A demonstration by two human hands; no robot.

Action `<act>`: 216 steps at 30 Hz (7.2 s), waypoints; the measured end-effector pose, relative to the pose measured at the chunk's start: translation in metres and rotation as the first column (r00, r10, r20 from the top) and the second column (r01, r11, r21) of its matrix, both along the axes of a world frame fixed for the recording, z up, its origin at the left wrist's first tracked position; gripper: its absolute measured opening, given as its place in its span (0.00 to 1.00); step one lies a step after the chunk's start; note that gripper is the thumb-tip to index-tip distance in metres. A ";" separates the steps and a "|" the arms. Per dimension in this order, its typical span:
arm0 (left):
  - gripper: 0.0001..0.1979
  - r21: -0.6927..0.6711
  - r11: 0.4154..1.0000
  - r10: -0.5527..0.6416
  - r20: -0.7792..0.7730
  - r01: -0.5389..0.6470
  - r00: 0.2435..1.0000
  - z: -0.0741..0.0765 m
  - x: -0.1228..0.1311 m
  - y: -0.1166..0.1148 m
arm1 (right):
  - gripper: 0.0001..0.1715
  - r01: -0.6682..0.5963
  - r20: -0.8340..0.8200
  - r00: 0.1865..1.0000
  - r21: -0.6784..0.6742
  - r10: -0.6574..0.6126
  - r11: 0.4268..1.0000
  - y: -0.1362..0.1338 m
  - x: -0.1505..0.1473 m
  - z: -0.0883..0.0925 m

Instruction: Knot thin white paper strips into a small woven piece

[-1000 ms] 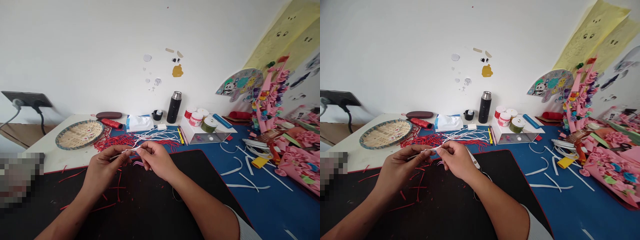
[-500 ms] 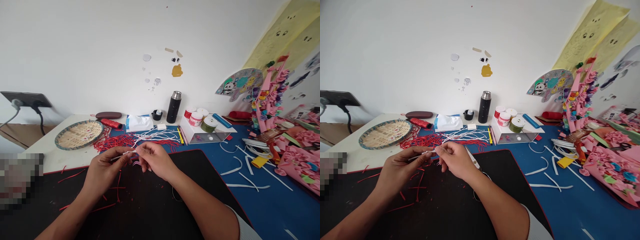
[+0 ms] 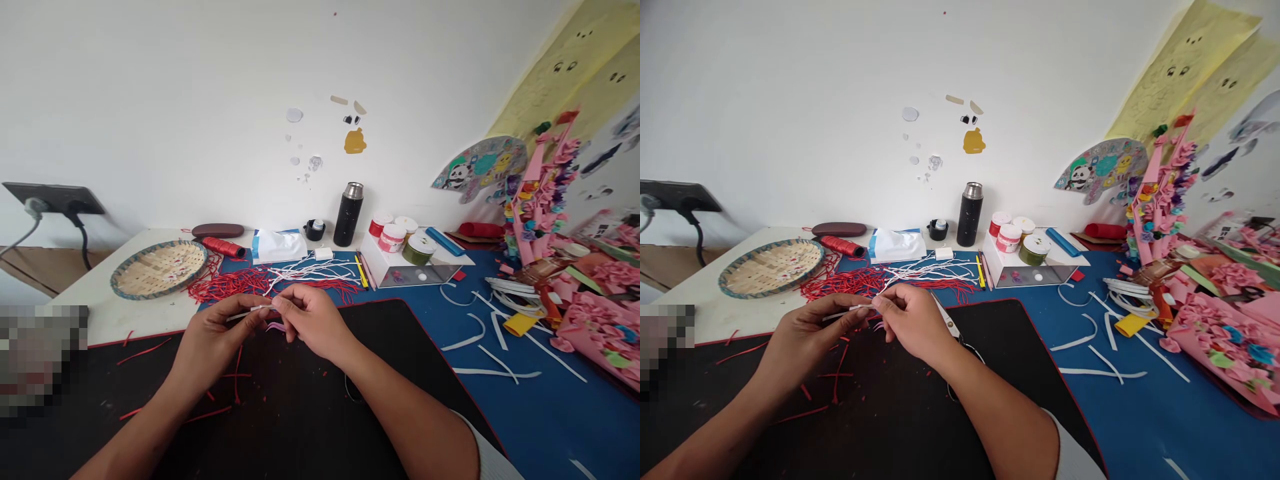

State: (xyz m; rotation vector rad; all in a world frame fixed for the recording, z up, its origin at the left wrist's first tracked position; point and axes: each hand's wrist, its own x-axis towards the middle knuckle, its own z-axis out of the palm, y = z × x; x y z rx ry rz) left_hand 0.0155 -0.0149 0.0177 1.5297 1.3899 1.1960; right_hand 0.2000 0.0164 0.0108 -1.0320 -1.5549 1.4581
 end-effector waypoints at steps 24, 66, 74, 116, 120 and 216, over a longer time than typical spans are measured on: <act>0.15 -0.174 0.969 -0.126 0.275 0.178 0.953 -0.002 -0.004 0.011 | 0.11 0.030 0.206 0.977 0.128 -0.057 0.991 -0.001 0.002 0.001; 0.15 -0.127 0.992 0.007 0.207 0.019 0.978 -0.008 -0.003 0.011 | 0.12 0.018 0.082 0.996 0.077 -0.024 0.997 0.005 0.001 -0.009; 0.17 -0.158 0.987 0.044 0.220 -0.009 0.974 -0.011 -0.006 0.011 | 0.10 0.005 0.063 0.998 0.047 -0.007 0.999 0.005 0.000 -0.008; 0.20 -0.183 0.973 -0.072 0.334 0.140 0.940 -0.018 -0.007 0.021 | 0.16 0.016 0.033 0.999 -0.008 -0.016 1.000 0.013 0.003 -0.018; 0.20 -0.186 0.976 -0.049 0.333 0.117 0.942 -0.014 -0.005 0.021 | 0.16 -0.001 0.066 0.998 0.027 -0.001 1.000 0.012 0.002 -0.017; 0.22 -0.192 0.920 -0.157 0.618 0.342 0.770 -0.005 -0.012 0.015 | 0.18 -0.080 -0.084 0.993 -0.002 0.079 0.997 0.006 0.009 0.000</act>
